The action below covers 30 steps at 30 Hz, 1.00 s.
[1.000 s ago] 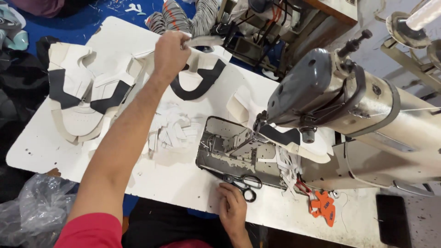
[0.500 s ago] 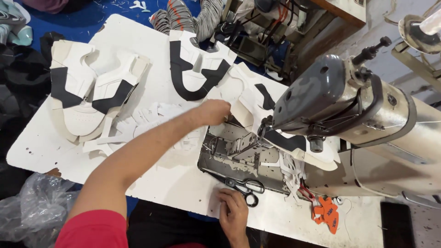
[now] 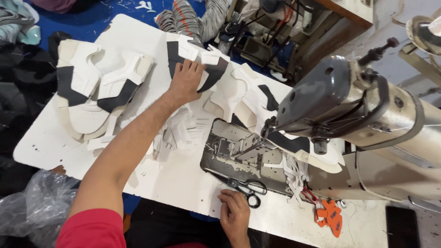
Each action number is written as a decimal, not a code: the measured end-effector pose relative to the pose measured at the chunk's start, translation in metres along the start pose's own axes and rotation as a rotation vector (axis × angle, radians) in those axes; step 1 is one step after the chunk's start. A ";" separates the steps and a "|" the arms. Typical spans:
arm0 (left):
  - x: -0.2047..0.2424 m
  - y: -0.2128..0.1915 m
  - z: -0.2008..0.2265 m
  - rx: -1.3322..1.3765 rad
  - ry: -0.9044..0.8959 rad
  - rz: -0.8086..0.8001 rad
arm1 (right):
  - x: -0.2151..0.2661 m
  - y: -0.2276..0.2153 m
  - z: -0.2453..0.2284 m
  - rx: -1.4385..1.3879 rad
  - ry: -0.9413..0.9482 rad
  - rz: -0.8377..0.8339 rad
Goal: The person sews white and black shoe parts together using a sewing machine. They repeatedly pick up parts, align them under the needle, sew them, and then use scissors to cut the thread. The finished parts are placed on the table.
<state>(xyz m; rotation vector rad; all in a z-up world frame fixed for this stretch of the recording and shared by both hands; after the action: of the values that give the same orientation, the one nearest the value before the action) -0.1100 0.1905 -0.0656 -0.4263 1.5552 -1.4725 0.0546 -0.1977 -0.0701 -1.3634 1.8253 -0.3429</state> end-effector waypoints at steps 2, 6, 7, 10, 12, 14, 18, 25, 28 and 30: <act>0.002 -0.024 -0.002 0.015 -0.001 0.095 | 0.001 0.001 0.001 0.002 0.028 -0.018; 0.006 -0.072 -0.011 0.003 -0.001 0.239 | 0.000 0.002 -0.001 0.018 0.049 -0.021; 0.011 -0.077 -0.015 0.002 -0.003 0.238 | 0.002 0.002 -0.001 0.017 0.048 -0.023; 0.019 -0.086 -0.025 0.035 0.036 0.336 | 0.001 0.002 -0.001 0.030 0.019 -0.016; 0.022 -0.079 -0.027 0.007 -0.036 0.210 | 0.002 0.002 -0.002 0.045 0.005 -0.014; 0.024 -0.027 -0.047 0.014 -0.101 0.032 | 0.001 0.001 -0.002 0.042 0.006 -0.009; 0.037 -0.020 -0.047 0.134 -0.265 -0.227 | 0.005 0.002 0.000 0.032 0.041 -0.018; 0.100 -0.064 -0.053 0.279 -0.232 0.073 | 0.007 0.002 0.004 0.023 -0.013 -0.016; 0.140 -0.080 -0.077 0.186 -0.344 0.022 | 0.006 0.002 0.003 0.031 -0.014 -0.029; 0.168 -0.088 -0.095 0.003 -0.445 -0.043 | 0.006 0.002 0.001 0.025 0.017 -0.029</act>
<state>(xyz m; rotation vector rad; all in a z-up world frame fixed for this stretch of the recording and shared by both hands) -0.3012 0.0981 -0.0619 -0.7347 1.1946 -1.3016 0.0537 -0.2023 -0.0747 -1.3753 1.8109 -0.3929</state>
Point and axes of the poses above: each hand's wrist, its own x-axis away from the middle knuckle, its own y-axis out of the palm, z = x × y, the point moved 1 cm from there along -x, towards the middle knuckle, and after that the axes turned 1 degree about -y, right-handed, at the moved point
